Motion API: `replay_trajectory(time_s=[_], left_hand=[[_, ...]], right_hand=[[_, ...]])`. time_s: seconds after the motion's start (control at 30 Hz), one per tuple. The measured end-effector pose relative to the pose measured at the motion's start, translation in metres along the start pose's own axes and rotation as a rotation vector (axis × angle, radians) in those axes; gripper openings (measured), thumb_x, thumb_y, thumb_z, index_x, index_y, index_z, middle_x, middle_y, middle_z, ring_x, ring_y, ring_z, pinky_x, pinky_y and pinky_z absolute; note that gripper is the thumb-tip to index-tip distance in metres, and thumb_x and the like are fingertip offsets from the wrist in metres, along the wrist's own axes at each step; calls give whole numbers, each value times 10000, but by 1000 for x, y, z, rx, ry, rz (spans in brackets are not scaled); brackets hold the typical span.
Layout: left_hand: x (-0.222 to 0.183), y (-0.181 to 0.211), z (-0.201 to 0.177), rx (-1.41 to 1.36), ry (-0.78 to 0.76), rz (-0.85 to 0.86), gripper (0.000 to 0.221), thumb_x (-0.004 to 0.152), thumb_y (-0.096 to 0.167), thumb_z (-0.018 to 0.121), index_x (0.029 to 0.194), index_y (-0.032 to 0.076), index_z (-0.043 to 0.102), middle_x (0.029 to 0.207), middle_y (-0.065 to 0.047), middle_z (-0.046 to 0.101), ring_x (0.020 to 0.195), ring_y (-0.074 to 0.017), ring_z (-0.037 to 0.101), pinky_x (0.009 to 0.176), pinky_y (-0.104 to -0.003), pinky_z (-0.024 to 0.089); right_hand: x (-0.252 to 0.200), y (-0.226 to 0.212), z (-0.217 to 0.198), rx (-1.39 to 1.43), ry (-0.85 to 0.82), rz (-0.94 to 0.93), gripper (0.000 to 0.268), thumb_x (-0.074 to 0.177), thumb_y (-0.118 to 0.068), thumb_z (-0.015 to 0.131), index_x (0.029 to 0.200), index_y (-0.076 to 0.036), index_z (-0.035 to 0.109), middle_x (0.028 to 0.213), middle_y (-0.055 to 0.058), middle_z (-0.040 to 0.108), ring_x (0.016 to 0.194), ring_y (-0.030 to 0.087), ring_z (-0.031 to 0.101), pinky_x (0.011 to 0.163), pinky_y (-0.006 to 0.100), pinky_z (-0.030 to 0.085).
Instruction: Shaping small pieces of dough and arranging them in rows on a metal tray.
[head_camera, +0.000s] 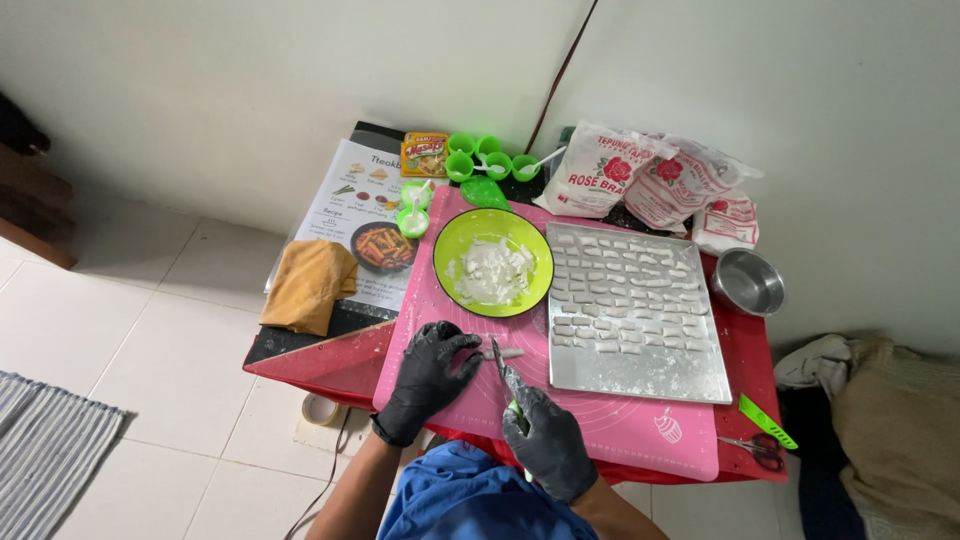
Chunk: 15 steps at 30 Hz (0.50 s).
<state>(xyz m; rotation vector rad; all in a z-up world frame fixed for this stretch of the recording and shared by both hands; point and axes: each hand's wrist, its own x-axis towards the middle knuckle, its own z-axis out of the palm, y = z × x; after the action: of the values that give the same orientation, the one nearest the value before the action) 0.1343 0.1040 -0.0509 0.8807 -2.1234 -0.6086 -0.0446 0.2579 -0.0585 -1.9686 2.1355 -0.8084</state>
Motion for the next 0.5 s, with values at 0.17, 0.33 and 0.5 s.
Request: replay_trajectory(time_s=[0.17,0.33,0.5], left_hand=[[0,4,-2,107,-95,36,336,940,385,684,1130,121,769,1000,-133,664,903,-360,613,722,-481,490],[-2,-9,8,137,-155,6,318,926,375,692,1153,168,773,1030,-119,658,924,-359,601,748,-490,478],[-4,-11,10,129,-143,33,268,922,337,709,1121,172,781,1010,-122,654,905,-364,601,717,-492,482]], right_hand=[[0,-14,9,87,-94,110,409,894,-284,675,1213,-28,662,1071,180,755,917,381,744,778,443,634],[-1,-13,14,73,-61,74,421,879,-269,691,1232,-40,665,1095,172,756,929,386,745,782,454,634],[-1,-12,19,28,-38,-8,485,879,-237,678,1319,-38,632,1129,180,741,942,401,729,765,465,626]])
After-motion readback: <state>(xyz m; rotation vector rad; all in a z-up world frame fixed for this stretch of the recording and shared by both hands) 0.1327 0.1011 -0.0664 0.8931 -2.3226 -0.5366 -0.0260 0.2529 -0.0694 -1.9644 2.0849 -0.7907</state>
